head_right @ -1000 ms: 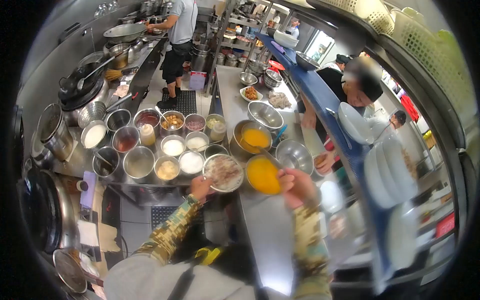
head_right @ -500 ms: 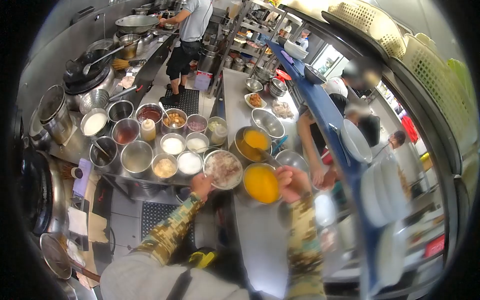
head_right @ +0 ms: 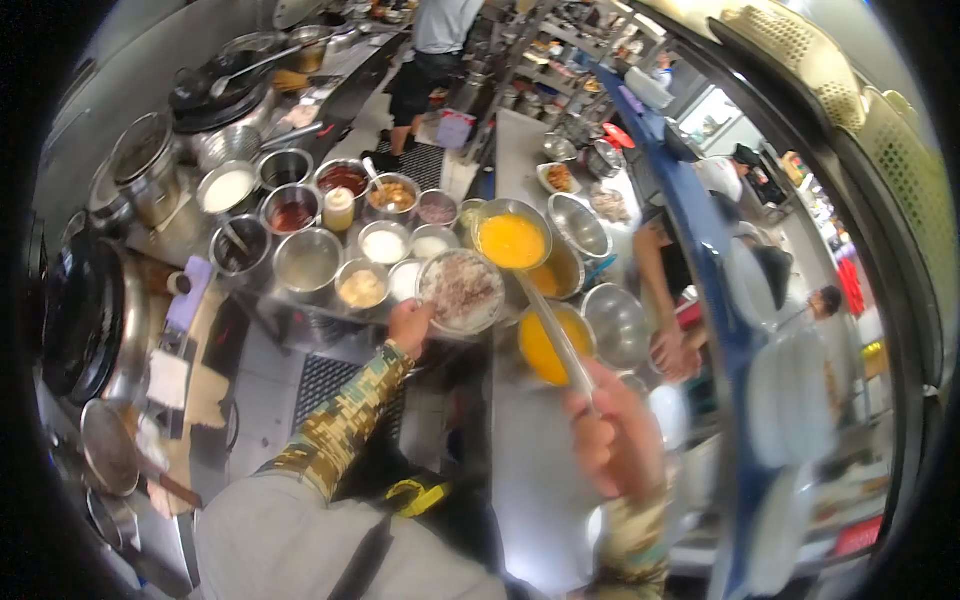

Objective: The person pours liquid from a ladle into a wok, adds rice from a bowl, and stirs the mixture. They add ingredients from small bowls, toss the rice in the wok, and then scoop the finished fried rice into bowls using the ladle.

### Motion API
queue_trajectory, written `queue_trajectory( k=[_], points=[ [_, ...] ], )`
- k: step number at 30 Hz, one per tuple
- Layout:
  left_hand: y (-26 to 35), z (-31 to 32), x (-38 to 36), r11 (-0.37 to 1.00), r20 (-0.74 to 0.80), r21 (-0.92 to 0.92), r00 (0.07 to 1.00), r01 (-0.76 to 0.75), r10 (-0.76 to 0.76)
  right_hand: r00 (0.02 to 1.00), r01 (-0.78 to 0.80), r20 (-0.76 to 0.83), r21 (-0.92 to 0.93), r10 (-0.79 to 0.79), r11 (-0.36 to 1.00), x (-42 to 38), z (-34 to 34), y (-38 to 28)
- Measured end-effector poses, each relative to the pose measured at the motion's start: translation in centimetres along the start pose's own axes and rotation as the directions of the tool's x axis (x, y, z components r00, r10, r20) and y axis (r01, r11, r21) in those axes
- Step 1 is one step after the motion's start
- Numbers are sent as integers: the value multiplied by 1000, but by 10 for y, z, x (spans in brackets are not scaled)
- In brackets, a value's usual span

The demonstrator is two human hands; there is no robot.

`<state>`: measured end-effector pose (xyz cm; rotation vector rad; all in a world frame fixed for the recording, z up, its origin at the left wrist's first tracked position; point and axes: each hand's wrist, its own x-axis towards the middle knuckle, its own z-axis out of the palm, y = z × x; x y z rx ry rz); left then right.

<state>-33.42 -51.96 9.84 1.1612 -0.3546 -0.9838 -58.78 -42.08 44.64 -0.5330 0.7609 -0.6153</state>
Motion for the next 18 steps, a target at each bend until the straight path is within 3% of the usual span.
queue_trajectory(
  k=[2, 3, 5, 10, 14, 18],
  points=[
    [31, -24, -22, 987, -30, -157, 999, 21, -26, 998, -6, -60, -195, -6, 981, -13, 20, 19],
    [37, -43, -25, 962, -41, -274, 999, 7, -19, 998, -57, -34, -189, 52, 980, -13, 29, 26],
    [62, -89, -48, 982, -135, -187, 991, -18, -8, 970, -181, 176, 61, 168, 982, -4, 14, 43],
    [122, -223, -109, 985, -371, -83, 922, -149, 109, 848, -424, 324, -60, 420, 903, 35, 69, 91],
    [169, -324, -154, 954, -560, 0, 791, -299, 248, 803, -421, 279, -361, 527, 832, 73, 156, 130],
    [222, -405, -199, 921, -700, 72, 638, -382, 319, 590, -586, 419, -365, 690, 723, 131, 239, 177]
  ],
)
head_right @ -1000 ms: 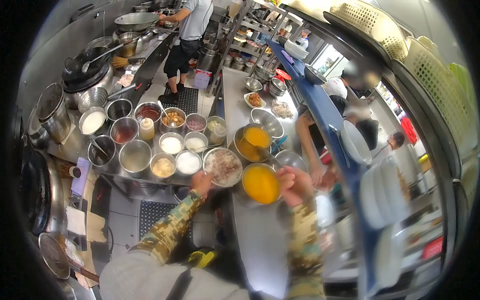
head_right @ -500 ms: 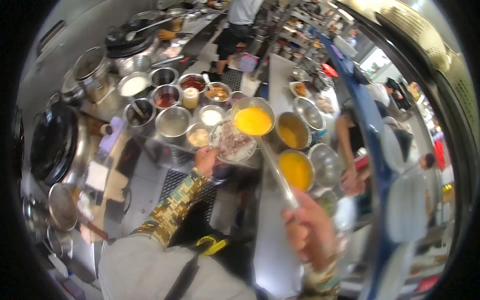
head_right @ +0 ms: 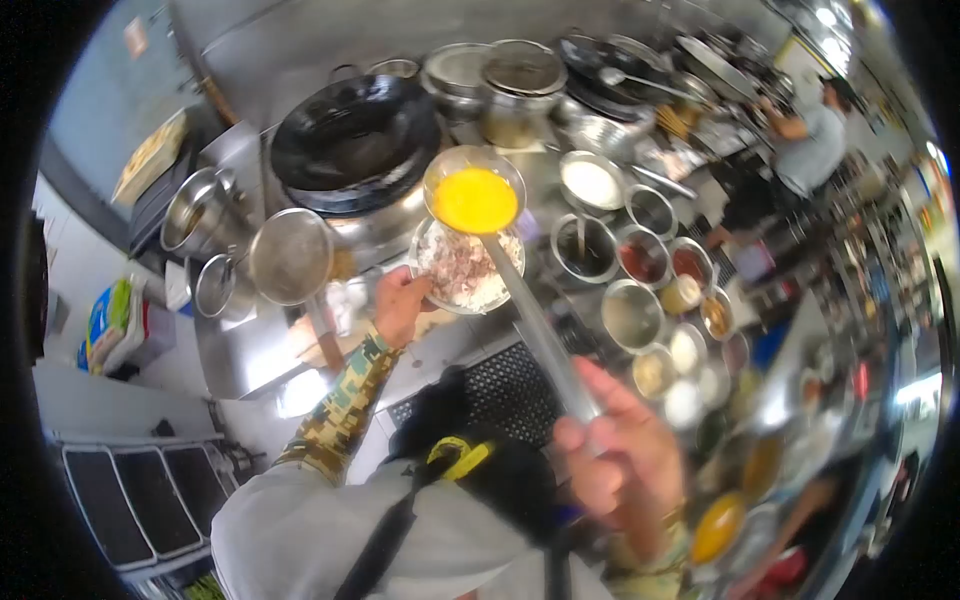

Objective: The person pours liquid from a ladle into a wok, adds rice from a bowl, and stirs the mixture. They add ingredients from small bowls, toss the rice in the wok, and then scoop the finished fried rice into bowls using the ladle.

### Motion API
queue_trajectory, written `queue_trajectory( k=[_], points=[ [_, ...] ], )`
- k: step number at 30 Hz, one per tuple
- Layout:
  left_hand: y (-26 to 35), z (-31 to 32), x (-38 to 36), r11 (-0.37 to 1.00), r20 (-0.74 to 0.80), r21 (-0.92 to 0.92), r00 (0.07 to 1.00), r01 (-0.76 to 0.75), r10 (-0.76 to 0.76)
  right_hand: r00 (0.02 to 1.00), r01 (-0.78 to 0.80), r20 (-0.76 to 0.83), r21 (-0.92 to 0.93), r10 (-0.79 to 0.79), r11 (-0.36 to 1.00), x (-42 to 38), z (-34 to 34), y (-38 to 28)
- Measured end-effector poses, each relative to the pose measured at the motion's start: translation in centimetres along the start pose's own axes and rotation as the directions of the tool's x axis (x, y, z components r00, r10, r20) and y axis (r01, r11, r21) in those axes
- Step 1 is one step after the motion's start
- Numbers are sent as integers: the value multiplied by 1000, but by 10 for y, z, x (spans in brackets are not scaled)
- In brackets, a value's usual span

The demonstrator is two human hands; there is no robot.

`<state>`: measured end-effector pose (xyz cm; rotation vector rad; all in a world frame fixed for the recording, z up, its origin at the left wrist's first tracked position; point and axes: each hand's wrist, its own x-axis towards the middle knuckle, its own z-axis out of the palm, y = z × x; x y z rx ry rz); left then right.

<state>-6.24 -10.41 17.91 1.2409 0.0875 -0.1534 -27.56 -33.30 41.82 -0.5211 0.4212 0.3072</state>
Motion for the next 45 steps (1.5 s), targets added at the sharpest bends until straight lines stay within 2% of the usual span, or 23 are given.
queue_trajectory(
  k=[1, 2, 3, 5, 6, 7, 11, 15, 16, 19, 21, 23, 26, 29, 32, 35, 37, 39, 40, 41, 43, 44, 45],
  points=[
    [14, -14, 14, 1000, -27, -13, 999, -28, 28, 992, -39, 118, 32, 35, 999, 28, 9, -6],
    [24, -26, 24, 997, -74, -5, 994, -82, 82, 985, -84, 153, 16, 80, 996, 56, 20, -11],
    [34, -40, 31, 996, -102, -9, 991, -84, 82, 976, -135, 172, 8, 132, 991, 84, 34, -18],
    [69, -54, 34, 999, -163, -23, 986, -44, 40, 970, -140, 179, -140, 164, 980, 140, 60, -30],
    [73, -63, 38, 991, -178, -87, 981, -98, 82, 954, -167, 218, -177, 204, 970, 170, 69, -35],
    [82, -73, 38, 997, -219, 26, 973, -74, 78, 935, -193, 256, -214, 245, 958, 202, 75, -38],
    [80, -96, 36, 985, -349, -101, 932, -140, 96, 884, -256, 288, -360, 368, 897, 326, 96, -39],
    [70, -109, 22, 972, -476, -118, 871, -202, 123, 923, -174, 167, -624, 348, 761, 427, 100, -26],
    [74, -103, 18, 964, -516, -173, 852, -202, 86, 934, -144, 144, -687, 328, 713, 443, 98, -23],
    [62, -101, 2, 961, -584, -146, 805, -234, 107, 955, 30, 169, -871, 242, 491, 476, 89, -15],
    [55, -96, -5, 956, -636, -142, 764, -256, 110, 953, 135, 223, -919, 206, 370, 486, 85, -15],
    [51, -90, -11, 944, -683, -202, 728, -260, 54, 945, 215, 274, -933, 180, 290, 489, 81, -14],
    [52, -86, -20, 942, -686, -209, 726, -263, 50, 914, 351, 376, -922, 153, 166, 493, 70, -14],
    [52, -92, -24, 945, -717, -195, 695, -264, 46, 871, 482, 476, -876, 118, -25, 475, 75, -14],
    [47, -109, -27, 936, -698, -210, 714, -282, 58, 898, 386, 425, -885, 112, 260, 451, 76, -7],
    [49, -124, -26, 913, -672, -279, 739, -299, 37, 893, 419, 434, -898, 118, 136, 463, 50, 0],
    [57, -137, -31, 929, -655, -262, 755, -263, 29, 862, 506, 498, -853, 93, -130, 464, 45, 9],
    [42, -169, -37, 975, -634, -142, 772, -169, 41, 792, 579, 603, -693, 94, -430, 472, 42, 19],
    [40, -178, -37, 986, -624, -102, 780, -132, 40, 710, 635, 699, -579, 91, -511, 486, 28, 26],
    [35, -183, -30, 994, -591, -67, 806, -91, 34, 701, 613, 707, -532, 92, -584, 491, 20, 25],
    [26, -188, -17, 991, -519, -74, 853, -107, 54, 808, 503, 574, -551, 135, -666, 481, 22, 26],
    [0, -204, -22, 977, -449, 176, 873, -121, 189, 852, 457, 505, -590, 137, -666, 465, 20, 22],
    [2, -194, -7, 975, -415, 162, 886, -154, 208, 735, 495, 678, -527, 9, -691, 467, -5, 29]
  ],
)
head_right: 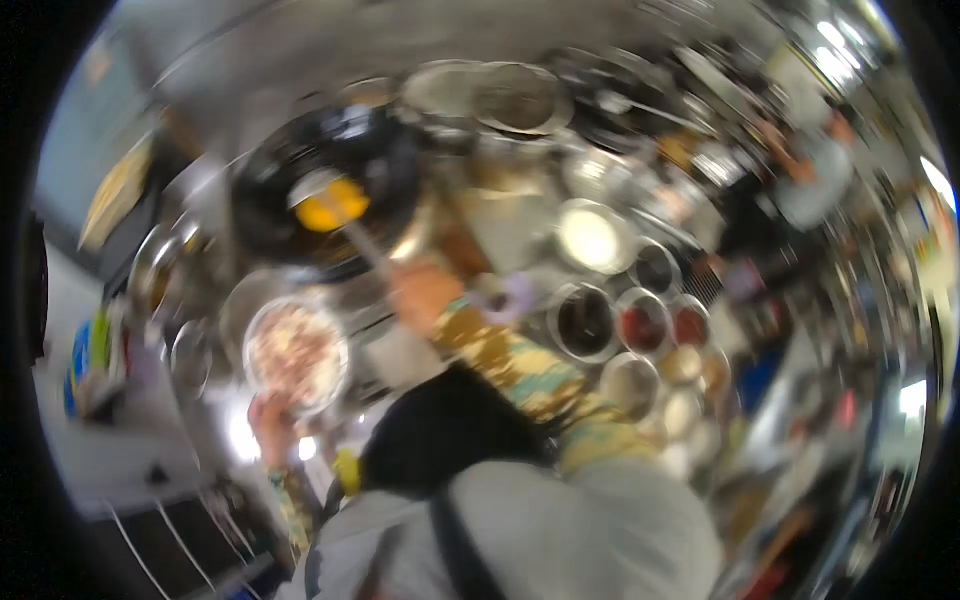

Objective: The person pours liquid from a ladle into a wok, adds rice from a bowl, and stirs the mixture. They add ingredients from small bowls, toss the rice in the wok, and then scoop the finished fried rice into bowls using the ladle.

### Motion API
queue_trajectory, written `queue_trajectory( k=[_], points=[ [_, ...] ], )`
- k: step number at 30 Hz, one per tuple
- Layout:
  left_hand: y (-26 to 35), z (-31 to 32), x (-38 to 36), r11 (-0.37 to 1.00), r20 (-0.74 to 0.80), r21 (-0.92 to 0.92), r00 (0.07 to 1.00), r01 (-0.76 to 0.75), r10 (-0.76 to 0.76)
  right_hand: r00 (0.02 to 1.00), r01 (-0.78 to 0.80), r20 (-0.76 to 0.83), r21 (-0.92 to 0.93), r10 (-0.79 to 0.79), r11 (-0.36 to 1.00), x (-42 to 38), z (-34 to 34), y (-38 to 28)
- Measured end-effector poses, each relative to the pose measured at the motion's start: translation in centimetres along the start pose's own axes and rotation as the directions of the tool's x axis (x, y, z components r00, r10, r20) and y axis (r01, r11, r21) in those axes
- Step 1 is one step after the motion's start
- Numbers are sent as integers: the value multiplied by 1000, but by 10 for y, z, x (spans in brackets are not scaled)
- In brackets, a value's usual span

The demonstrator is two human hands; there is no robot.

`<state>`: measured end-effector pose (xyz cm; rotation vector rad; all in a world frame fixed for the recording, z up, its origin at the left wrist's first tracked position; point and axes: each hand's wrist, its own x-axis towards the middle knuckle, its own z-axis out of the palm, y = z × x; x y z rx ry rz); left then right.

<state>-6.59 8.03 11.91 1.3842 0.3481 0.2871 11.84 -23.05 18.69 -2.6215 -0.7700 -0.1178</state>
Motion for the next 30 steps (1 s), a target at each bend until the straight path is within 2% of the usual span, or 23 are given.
queue_trajectory(
  k=[1, 2, 4, 5, 6, 10, 12, 13, 14, 15, 16, 18, 19, 21, 23, 26, 29, 30],
  points=[
    [2, 16, 8, 999, 34, -29, 999, -21, 22, 970, 36, -240, -2, -36, 999, -20, -6, -3],
    [35, 47, -1, 961, 22, -258, 995, 102, -100, 883, 90, -459, -31, -94, 995, -45, -20, -10],
    [20, 54, 12, 954, 241, -273, 969, 122, -55, 888, -87, -432, 184, 160, 979, -106, -46, -14],
    [19, 67, 16, 952, 273, -279, 961, 126, -47, 889, -215, -339, 281, 307, 935, -138, -51, -10],
    [29, 79, 16, 947, 351, -276, 935, 162, -58, 837, -299, -324, 406, 441, 864, -163, -51, -6],
    [38, 127, 9, 928, 516, -253, 850, 273, -109, 561, -644, -262, 457, 785, 613, -275, -50, 27],
    [40, 153, -2, 928, 576, -219, 807, 302, -127, 338, -792, -312, 416, 888, 448, -329, -86, 39],
    [37, 169, -11, 930, 595, -201, 793, 306, -132, 169, -889, -345, 350, 923, 294, -367, -96, 57],
    [38, 183, -21, 931, 611, -182, 778, 316, -145, 247, -836, -636, 241, 731, 493, -423, -91, 97],
    [40, 198, -31, 933, 615, -163, 773, 320, -157, 195, -952, -682, 42, 705, 304, -461, -118, 104],
    [38, 211, -40, 933, 636, -146, 754, 330, -167, 238, -971, -635, -171, 735, 167, -498, -148, 108],
    [29, 238, -55, 931, 673, -112, 716, 347, -186, 60, -948, -464, -305, 884, -96, -569, -175, 114],
    [25, 251, -62, 924, 749, -91, 637, 372, -182, -50, -937, -421, -295, 906, -189, -591, -176, 116],
    [20, 287, -95, 906, 756, -48, 608, 421, -243, -268, -881, -317, -300, 910, -365, -634, -177, 121],
    [23, 320, -128, 870, 758, 24, 559, 493, -337, -273, -915, -291, -217, 917, -341, -655, -176, 123],
    [2, 348, -159, 861, 796, 73, 490, 504, -355, -275, -950, -238, -83, 931, -302, -677, -162, 128],
    [2, 383, -200, 866, 800, 149, 456, 478, -390, -274, -959, -269, -1, 923, -285, -691, -144, 138],
    [2, 392, -210, 864, 807, 170, 437, 473, -397, -300, -952, -248, 24, 921, -304, -690, -147, 138]
  ],
)
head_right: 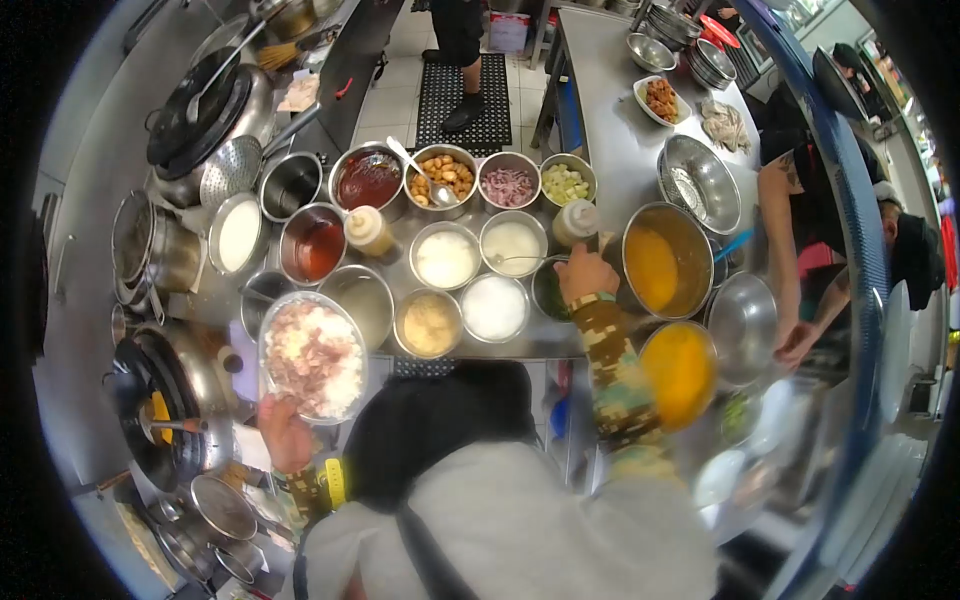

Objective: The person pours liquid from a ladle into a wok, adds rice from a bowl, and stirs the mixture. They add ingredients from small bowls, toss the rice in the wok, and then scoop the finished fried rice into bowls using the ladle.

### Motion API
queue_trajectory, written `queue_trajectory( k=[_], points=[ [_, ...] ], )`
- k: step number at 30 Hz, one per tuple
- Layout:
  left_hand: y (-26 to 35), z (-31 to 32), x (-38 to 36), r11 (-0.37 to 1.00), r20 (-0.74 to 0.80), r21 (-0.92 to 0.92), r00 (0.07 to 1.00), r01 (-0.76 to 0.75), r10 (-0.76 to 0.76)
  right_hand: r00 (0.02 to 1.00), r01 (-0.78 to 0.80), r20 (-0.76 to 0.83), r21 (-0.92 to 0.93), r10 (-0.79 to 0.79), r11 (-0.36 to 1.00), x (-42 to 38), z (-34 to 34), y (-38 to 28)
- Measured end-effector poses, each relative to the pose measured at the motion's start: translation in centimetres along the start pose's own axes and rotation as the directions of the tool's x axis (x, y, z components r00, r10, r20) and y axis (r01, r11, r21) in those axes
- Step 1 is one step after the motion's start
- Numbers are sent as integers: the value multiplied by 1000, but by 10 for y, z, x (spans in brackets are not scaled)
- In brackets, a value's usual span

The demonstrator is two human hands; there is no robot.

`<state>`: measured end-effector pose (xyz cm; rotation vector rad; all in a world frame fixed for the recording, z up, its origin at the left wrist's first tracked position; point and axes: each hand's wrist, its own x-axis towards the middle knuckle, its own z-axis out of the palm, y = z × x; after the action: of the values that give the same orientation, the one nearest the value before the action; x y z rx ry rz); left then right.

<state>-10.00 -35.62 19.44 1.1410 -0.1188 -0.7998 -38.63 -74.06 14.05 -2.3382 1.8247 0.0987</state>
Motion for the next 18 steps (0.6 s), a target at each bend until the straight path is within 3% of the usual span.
queue_trajectory(
  k=[2, 5, 6, 8, 10, 13, 16, 18],
  points=[
    [-8, 19, 3, 999, 11, 28, 1000, 21, -22, 997, -53, 51, 38, 51, 998, -2, -5, 0],
    [-16, 34, 7, 997, 58, 72, 997, 42, -46, 976, 154, -204, 429, -71, 890, 1, 21, 10],
    [-16, 42, 9, 996, 65, 77, 996, 49, -54, 943, 258, -322, 546, -84, 797, 3, 25, 8],
    [-18, 56, 11, 995, 82, 82, 994, 61, -68, 968, 171, -239, 845, 73, 507, -8, 16, -18],
    [-22, 65, 16, 994, 119, 93, 991, 57, -68, 978, 93, -143, 952, 154, 292, -12, 14, -38],
    [-18, 81, 20, 992, 138, 85, 985, 96, -107, 936, 162, -277, 887, 217, 432, 1, 35, -44],
    [-25, 73, 24, 990, 149, 123, 985, 64, -82, 933, 115, -322, 686, 158, 719, -6, 38, -32],
    [-18, 79, 23, 987, 123, 136, 987, 88, -105, 956, 51, -245, 677, 159, 735, -6, 30, -23]
  ],
)
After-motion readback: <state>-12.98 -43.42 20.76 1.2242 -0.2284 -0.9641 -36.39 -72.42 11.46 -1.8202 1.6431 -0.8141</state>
